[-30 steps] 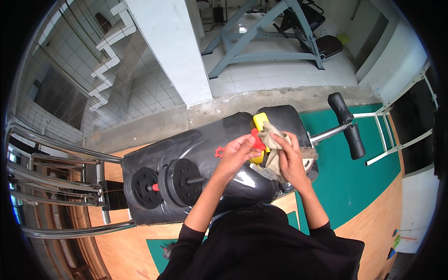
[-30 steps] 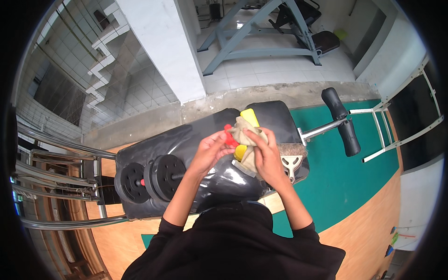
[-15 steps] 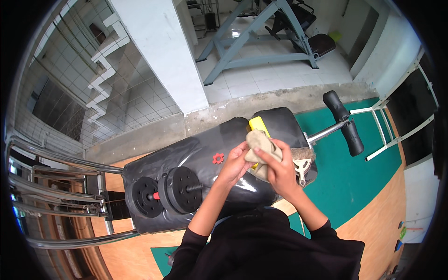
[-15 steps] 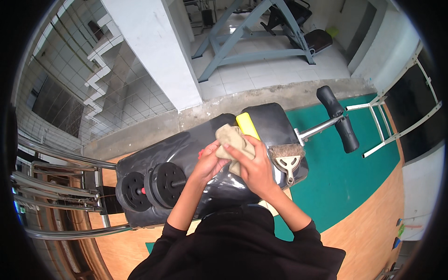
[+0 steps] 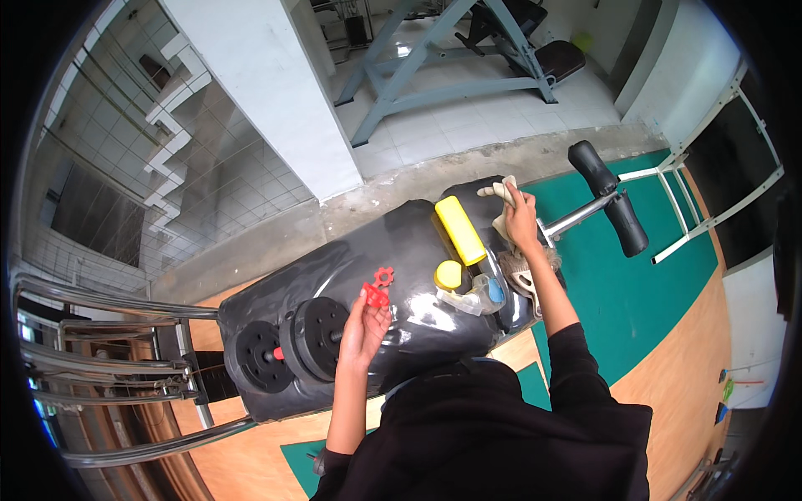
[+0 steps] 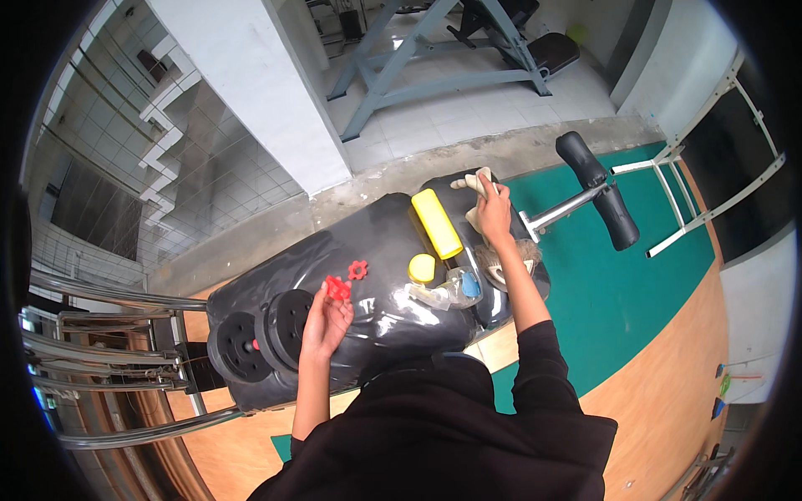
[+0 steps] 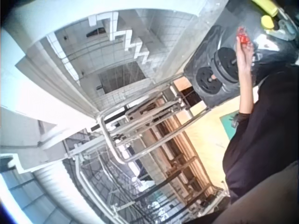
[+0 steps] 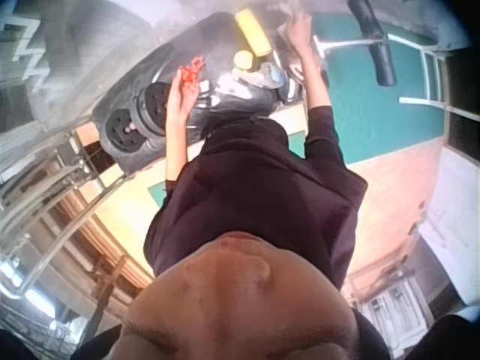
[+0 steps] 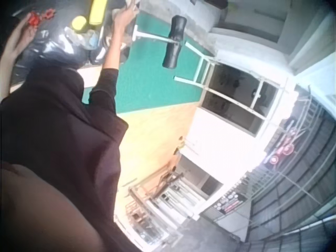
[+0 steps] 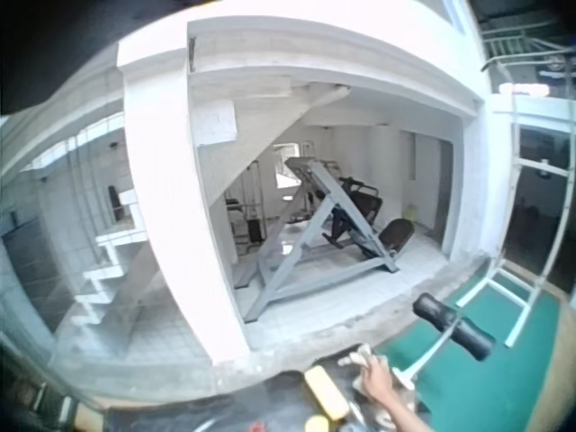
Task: The person wipes a weight plate with a cloth, then places it on a barbell. They repeat this with a second plate, add red collars to secure the plates, and leave the assembled barbell on a padded bench.
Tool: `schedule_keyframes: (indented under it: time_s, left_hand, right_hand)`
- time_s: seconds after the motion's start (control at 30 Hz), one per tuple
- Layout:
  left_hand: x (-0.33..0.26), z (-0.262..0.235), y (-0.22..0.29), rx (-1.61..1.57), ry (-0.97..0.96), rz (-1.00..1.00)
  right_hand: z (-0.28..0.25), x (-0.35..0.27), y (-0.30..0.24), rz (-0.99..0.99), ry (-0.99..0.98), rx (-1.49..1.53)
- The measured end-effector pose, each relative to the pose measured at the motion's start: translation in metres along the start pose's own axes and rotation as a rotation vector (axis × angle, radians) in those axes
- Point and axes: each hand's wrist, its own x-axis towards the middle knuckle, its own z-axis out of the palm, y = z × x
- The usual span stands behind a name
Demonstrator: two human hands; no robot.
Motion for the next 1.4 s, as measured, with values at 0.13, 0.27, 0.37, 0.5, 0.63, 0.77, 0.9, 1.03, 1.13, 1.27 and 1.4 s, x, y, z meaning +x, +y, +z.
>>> schedule_keyframes:
  time_s: [0.13,0.27,0.37,0.5,0.63,0.77,0.9,1.03,1.13,1.27,1.4]
  left_hand:
    - [-0.027,-0.009,-0.012,-0.010,0.003,-0.043]
    - [-0.044,-0.009,-0.023,-0.045,-0.027,-0.092]
    - [-0.053,-0.012,-0.027,-0.036,-0.024,-0.090]
    - [-0.056,-0.018,-0.029,0.069,0.045,-0.045]
    - [-0.058,-0.029,-0.021,0.074,0.062,-0.010]
    - [-0.067,-0.026,-0.020,0.092,0.199,0.082]
    - [-0.087,-0.024,-0.013,0.118,0.201,0.184]
    - [-0.096,-0.033,-0.018,0.336,0.343,0.205]
    - [-0.102,-0.037,-0.028,0.488,0.391,0.202]
    - [-0.107,-0.038,-0.029,0.925,0.567,0.542]
    - [-0.109,-0.046,0.010,1.259,0.801,0.831]
  right_hand:
    - [0.046,0.004,0.013,0.039,-0.185,-0.161]
    - [0.066,0.017,0.035,0.132,-0.587,-0.350]
    - [0.063,0.020,0.010,0.066,-0.579,-0.332]
    - [0.040,0.015,-0.028,-0.107,-0.428,-0.201]
    - [0.033,-0.008,-0.076,-0.400,-0.348,0.017]
    - [-0.009,-0.078,-0.198,-0.400,-0.788,0.437]
    - [-0.030,-0.146,-0.244,-0.503,-1.258,0.636]
    - [-0.012,-0.186,-0.235,-0.736,-1.072,0.642]
    - [-0.011,-0.198,-0.222,-0.451,-1.275,0.677]
    - [0.031,-0.226,-0.172,-0.032,-1.235,0.946]
    - [0.070,-0.226,-0.150,0.221,-1.129,1.071]
